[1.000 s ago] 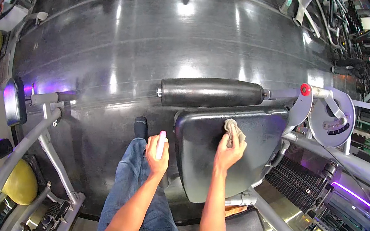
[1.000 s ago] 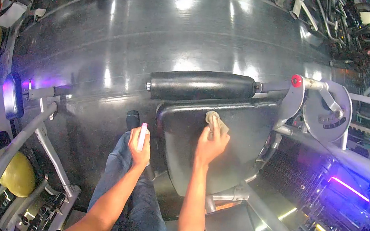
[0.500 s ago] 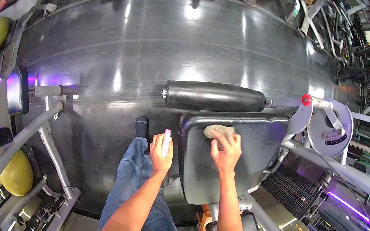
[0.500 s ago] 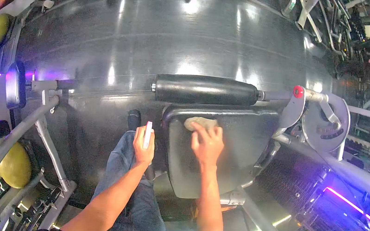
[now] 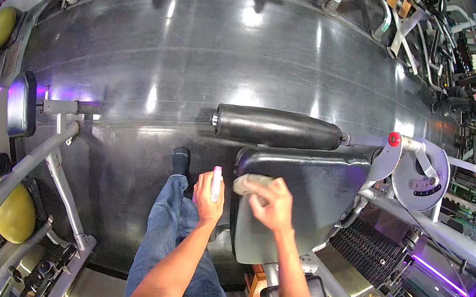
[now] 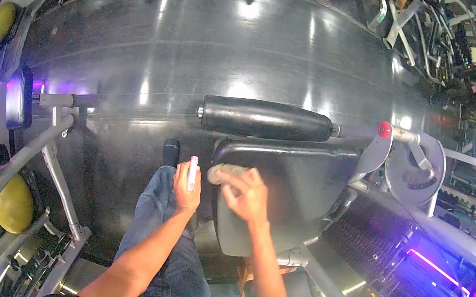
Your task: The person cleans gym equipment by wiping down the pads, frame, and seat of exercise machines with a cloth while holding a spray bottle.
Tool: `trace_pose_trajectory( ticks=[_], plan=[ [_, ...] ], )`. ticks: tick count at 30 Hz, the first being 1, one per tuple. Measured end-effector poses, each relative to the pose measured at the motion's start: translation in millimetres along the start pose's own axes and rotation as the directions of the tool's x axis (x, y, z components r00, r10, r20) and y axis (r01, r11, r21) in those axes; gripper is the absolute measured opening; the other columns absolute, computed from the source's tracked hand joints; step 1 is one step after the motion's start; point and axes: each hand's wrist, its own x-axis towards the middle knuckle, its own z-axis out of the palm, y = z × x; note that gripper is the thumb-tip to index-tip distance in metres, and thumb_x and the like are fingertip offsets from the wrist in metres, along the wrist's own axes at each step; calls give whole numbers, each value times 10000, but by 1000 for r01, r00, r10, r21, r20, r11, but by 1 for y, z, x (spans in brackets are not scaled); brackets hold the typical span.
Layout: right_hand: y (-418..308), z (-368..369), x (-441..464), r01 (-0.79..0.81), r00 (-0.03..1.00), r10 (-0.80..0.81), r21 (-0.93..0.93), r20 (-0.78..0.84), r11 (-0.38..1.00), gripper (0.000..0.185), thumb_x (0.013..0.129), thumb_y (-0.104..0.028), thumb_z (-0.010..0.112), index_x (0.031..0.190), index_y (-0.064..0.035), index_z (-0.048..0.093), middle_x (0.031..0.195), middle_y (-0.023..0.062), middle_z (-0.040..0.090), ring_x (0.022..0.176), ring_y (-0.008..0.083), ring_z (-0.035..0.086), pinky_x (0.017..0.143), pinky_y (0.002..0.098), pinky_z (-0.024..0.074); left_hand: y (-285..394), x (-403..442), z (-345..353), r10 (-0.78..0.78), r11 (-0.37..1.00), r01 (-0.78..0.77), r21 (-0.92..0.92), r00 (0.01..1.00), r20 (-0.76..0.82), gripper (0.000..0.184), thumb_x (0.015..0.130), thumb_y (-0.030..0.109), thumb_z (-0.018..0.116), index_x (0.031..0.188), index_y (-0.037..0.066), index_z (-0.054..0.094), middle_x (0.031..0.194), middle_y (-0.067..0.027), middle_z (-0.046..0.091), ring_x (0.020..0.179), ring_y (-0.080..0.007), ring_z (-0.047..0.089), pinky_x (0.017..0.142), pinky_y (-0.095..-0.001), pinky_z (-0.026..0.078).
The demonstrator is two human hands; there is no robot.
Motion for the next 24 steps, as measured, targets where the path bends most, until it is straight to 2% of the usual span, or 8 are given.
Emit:
trace_pose_trajectory(
  ticks=[4,6,9,11,16,18,20,24],
  plan=[
    [22,-40,60,-161,985,147,-183,-87,970,279,781,-112,688,1043,-178,758,1021,85,728,913,299,643,862,405,515,3,-1,-1,-13,999,12,-35,1000,-15,160,894,72,630,1045,26,607,991,-151,604,948,-350,590,858,-435,459],
    [36,-45,91,-284,948,318,-386,25,878,215,790,-197,668,975,-193,778,995,122,729,954,327,653,886,424,532,1,0,0,-28,1000,28,-10,1000,-4,159,902,83,627,1050,26,608,1001,-150,607,952,-351,591,858,-437,459],
    [42,-39,133,-364,836,483,-394,263,844,215,761,-238,654,923,-214,793,955,144,736,958,333,679,875,411,550,-5,-2,2,-46,999,46,4,999,-9,264,843,93,673,1098,68,612,1041,-106,622,983,-321,607,859,-428,453],
    [35,-26,150,-137,814,377,-486,442,863,245,722,-243,643,909,-226,800,924,163,735,931,335,703,874,407,560,-6,-3,3,-39,999,39,11,999,-23,259,844,94,672,1095,68,612,1040,-106,622,984,-323,606,861,-430,453],
    [11,6,163,-26,806,312,-498,502,867,261,684,-215,650,895,-240,800,927,175,733,914,346,708,868,417,566,-8,-3,4,-42,999,43,13,997,-60,247,845,96,671,1084,68,611,1036,-109,621,986,-330,605,868,-435,455],
    [-3,18,158,149,745,195,-444,638,883,235,679,-208,654,865,-184,794,909,185,733,896,351,714,846,418,573,-7,-2,4,-46,999,47,10,997,-62,243,847,100,672,1080,66,611,1036,-113,620,983,-337,603,865,-438,456],
    [-28,30,149,299,764,164,-568,624,767,171,661,-202,692,756,-77,759,867,116,738,901,291,711,764,397,581,-6,-2,5,-57,998,58,9,996,-74,241,851,103,672,1081,67,611,1037,-115,620,983,-340,602,863,-440,456],
    [-36,39,124,524,727,0,-555,687,646,138,662,-174,722,766,-93,761,833,85,730,920,270,695,698,408,578,-5,-3,4,-46,999,45,-15,997,-70,179,919,116,636,1082,54,599,1035,-136,608,981,-346,586,854,-438,440]
  ],
)
